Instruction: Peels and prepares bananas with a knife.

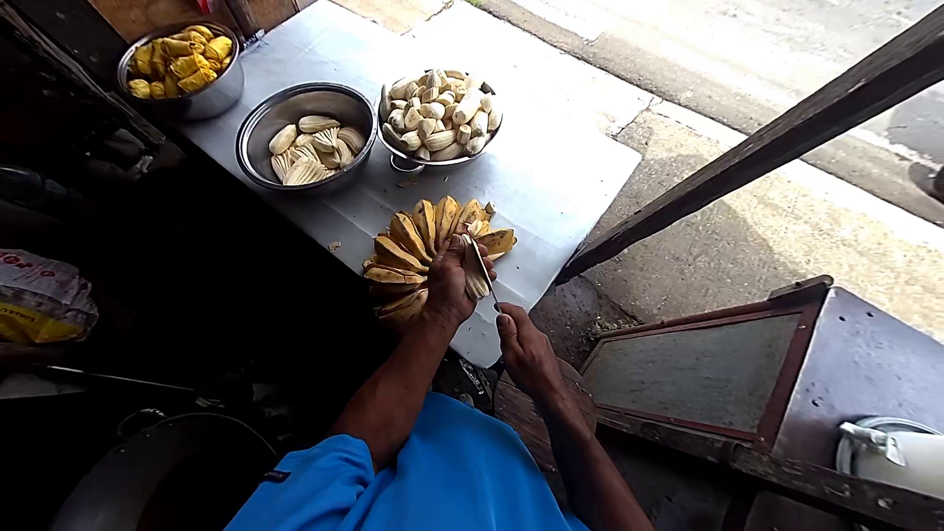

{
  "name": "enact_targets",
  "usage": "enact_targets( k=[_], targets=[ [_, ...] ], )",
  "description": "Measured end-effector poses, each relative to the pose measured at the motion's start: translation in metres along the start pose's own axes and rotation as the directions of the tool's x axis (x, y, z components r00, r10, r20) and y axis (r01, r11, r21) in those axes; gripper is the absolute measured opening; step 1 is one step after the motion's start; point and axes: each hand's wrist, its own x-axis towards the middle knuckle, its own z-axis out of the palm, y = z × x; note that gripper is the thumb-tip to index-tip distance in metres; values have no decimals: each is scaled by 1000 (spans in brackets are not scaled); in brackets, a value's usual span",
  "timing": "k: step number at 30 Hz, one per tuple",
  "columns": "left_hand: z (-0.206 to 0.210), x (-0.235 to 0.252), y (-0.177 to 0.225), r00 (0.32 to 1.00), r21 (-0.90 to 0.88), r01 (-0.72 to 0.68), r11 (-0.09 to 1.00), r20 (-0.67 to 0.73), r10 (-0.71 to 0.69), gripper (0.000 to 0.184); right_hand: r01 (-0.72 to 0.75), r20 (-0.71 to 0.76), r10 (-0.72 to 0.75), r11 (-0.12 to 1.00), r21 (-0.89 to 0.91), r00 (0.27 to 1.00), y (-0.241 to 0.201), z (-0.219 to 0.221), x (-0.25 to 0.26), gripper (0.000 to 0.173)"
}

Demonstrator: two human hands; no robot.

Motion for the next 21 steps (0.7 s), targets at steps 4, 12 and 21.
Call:
enact_targets(
  k=[4,12,21],
  targets=[
    [-3,-1,-6,999,3,-41,999,26,41,39,-14,15,14,1000,-14,1000,-2,0,0,53],
    [-3,13,-15,994,-55,-110,992,20,111,40,-39,83,29,993,111,996,4,0,7,49],
    [5,12,-10,999,-47,-44,998,-12,43,34,-40,58,16,899,437,998,2,-1,-1,42]
  ],
)
